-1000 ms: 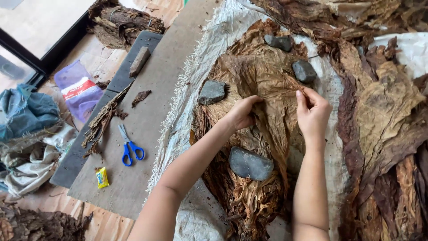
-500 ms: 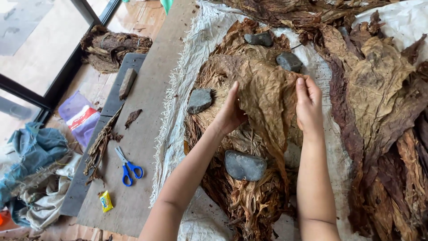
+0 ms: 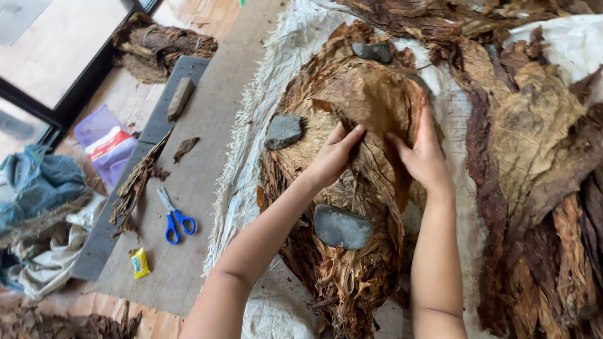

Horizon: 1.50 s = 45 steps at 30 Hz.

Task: The person sorts and arranges dried brown leaves on a white sack spread over a table. They lift, separate, and place leaves into piles, occasionally using small stones to hold sections in place. The person also folds and stacks some leaves while working alongside another person at the same table.

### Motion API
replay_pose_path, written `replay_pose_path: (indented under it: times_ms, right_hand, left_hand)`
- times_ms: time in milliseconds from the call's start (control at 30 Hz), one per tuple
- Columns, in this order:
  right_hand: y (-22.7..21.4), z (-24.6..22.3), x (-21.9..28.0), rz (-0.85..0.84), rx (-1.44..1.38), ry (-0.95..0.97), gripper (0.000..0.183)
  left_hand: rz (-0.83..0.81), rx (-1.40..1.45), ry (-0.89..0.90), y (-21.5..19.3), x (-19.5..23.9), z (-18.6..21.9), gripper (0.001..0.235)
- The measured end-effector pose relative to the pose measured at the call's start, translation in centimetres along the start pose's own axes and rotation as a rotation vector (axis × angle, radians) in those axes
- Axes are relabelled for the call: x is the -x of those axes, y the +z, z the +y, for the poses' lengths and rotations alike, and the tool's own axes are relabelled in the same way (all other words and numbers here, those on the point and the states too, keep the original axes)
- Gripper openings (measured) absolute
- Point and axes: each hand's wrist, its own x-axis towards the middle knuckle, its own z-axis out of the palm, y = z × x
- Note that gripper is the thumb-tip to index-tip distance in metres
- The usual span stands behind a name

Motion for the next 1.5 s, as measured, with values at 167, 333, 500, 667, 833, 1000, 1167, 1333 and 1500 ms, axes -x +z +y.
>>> replay_pose_path:
  times_ms: [167, 333, 500, 667, 833, 1000, 1167, 1333, 1500]
  right_hand:
    - [0.0, -5.9, -0.6, 0.195, 0.078, -0.152, 0.073]
    - [-2.0, -1.7, -0.8, 0.281, 0.097, -0.148, 0.055]
    - [-2.8, -1.5, -1.1, 0.327, 0.020, -0.202, 0.037]
    - [-3.8, 0.1, -1.4, 0.352, 0.001, -0.163, 0.029]
    - [-3.9, -1.0, -0.7, 0.372, -0.205, -0.006, 0.027]
    - [-2.4, -0.9, -1.0, 0.398, -0.059, -0.103, 0.030]
    - [0.0, -10.2, 1.9, 0.029, -0.176, -0.215, 0.065]
    - [3.4, -12.8, 2.6, -0.290, 0.116, -0.085, 0.084]
    - [4.5, -7.5, -0.1, -0.061, 0.007, -0.023, 0.042]
  left_hand:
    - [0.048, -0.128, 0.165, 0.4, 0.5, 2.4, 0.049]
    - [0.070, -0.245, 0.262, 0.6, 1.8, 6.4, 0.049]
    - [0.021, -0.366, 0.396, 0.9, 3.1, 10.7, 0.047]
    - [0.052, -0.350, 0.412, -0.1, 2.0, 11.0, 0.049]
    - [0.330, -0.130, 0.141, -0.1, 1.8, 13.1, 0.085]
    - [0.186, -0.016, 0.442, 1.5, 4.5, 14.9, 0.056]
    - [0.168, 0.002, 0.709, 3.2, 3.6, 17.2, 0.065]
    - [0.104, -0.018, 0.393, 9.7, -0.5, 21.2, 0.107]
    - [-0.471, -1.009, 0.540, 10.8, -0.6, 18.1, 0.064]
